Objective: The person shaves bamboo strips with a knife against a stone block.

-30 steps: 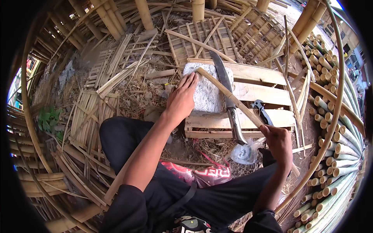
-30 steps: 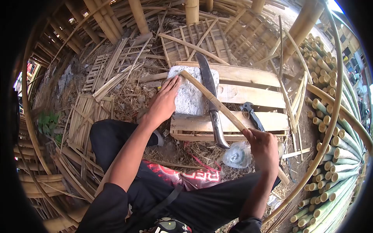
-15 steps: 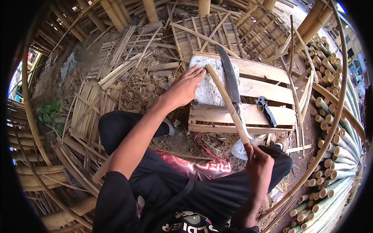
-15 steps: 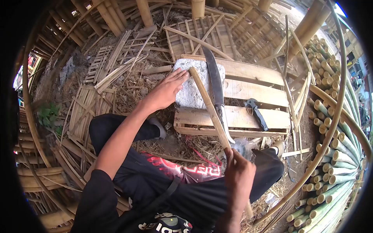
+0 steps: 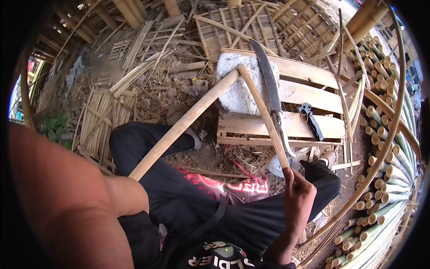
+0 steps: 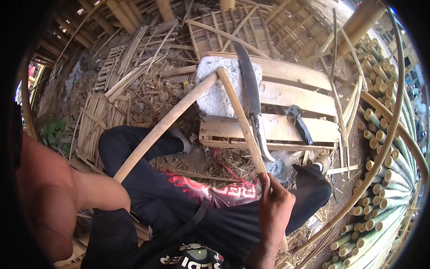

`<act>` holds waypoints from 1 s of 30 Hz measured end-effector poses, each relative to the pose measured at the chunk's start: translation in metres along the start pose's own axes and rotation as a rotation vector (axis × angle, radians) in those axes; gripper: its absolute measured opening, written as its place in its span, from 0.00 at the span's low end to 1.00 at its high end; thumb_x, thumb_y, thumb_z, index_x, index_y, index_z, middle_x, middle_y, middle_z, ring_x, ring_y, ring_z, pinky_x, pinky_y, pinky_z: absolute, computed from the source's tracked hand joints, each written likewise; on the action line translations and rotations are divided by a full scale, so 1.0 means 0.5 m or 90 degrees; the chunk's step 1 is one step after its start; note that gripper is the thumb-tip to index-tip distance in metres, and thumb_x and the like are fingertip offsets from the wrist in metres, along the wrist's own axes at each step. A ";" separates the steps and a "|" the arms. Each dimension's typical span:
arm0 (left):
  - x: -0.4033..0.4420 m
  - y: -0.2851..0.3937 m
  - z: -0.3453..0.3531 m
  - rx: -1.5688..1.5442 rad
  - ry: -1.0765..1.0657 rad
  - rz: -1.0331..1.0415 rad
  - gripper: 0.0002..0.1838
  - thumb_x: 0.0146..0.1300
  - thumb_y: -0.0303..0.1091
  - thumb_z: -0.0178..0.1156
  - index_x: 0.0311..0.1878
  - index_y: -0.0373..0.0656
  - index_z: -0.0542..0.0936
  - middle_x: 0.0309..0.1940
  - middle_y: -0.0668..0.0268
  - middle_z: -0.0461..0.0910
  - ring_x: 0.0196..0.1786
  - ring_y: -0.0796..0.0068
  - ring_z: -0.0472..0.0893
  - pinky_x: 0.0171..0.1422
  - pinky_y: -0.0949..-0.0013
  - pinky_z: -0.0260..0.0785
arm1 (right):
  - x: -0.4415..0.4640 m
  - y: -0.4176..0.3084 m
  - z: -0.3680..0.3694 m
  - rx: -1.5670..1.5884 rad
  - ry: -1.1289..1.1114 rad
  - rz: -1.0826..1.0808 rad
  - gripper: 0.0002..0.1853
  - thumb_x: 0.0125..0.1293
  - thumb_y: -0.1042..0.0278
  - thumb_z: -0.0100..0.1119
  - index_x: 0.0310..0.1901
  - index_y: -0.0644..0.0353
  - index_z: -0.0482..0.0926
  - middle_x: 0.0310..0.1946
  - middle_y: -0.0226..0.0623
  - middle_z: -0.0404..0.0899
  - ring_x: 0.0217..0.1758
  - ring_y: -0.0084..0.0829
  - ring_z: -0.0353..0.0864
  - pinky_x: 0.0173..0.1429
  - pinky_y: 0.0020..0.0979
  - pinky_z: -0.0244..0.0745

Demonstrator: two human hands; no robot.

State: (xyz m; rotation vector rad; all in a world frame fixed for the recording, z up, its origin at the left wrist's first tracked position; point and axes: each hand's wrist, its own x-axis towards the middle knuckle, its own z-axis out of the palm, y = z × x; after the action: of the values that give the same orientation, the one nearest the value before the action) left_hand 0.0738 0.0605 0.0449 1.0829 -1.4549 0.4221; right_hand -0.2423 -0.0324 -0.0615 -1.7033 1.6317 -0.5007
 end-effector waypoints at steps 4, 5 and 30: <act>-0.032 -0.014 0.043 0.001 -0.002 -0.036 0.28 0.72 0.46 0.59 0.68 0.37 0.73 0.64 0.53 0.77 0.66 0.65 0.75 0.65 0.53 0.69 | 0.000 0.000 0.007 0.000 0.018 -0.014 0.13 0.75 0.63 0.61 0.44 0.67 0.84 0.18 0.44 0.56 0.24 0.19 0.52 0.25 0.32 0.56; -0.039 -0.014 0.051 0.000 -0.006 -0.042 0.28 0.72 0.46 0.59 0.68 0.37 0.73 0.64 0.53 0.77 0.66 0.65 0.74 0.65 0.53 0.69 | -0.002 -0.011 0.011 0.022 0.023 -0.023 0.13 0.75 0.63 0.61 0.44 0.67 0.84 0.18 0.45 0.57 0.24 0.19 0.52 0.25 0.32 0.56; -0.022 -0.046 0.249 -0.039 -0.045 -0.065 0.35 0.65 0.51 0.62 0.68 0.35 0.71 0.65 0.54 0.74 0.65 0.67 0.72 0.64 0.60 0.65 | 0.022 -0.054 0.021 -0.133 -0.027 -0.135 0.26 0.73 0.70 0.58 0.71 0.46 0.73 0.41 0.45 0.76 0.35 0.49 0.83 0.37 0.46 0.77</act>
State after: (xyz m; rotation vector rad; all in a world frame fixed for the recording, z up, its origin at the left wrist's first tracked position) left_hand 0.0186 -0.0445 -0.0003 1.1269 -1.4575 0.2681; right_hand -0.2144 -0.0421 -0.0513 -2.0417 1.5248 -0.4010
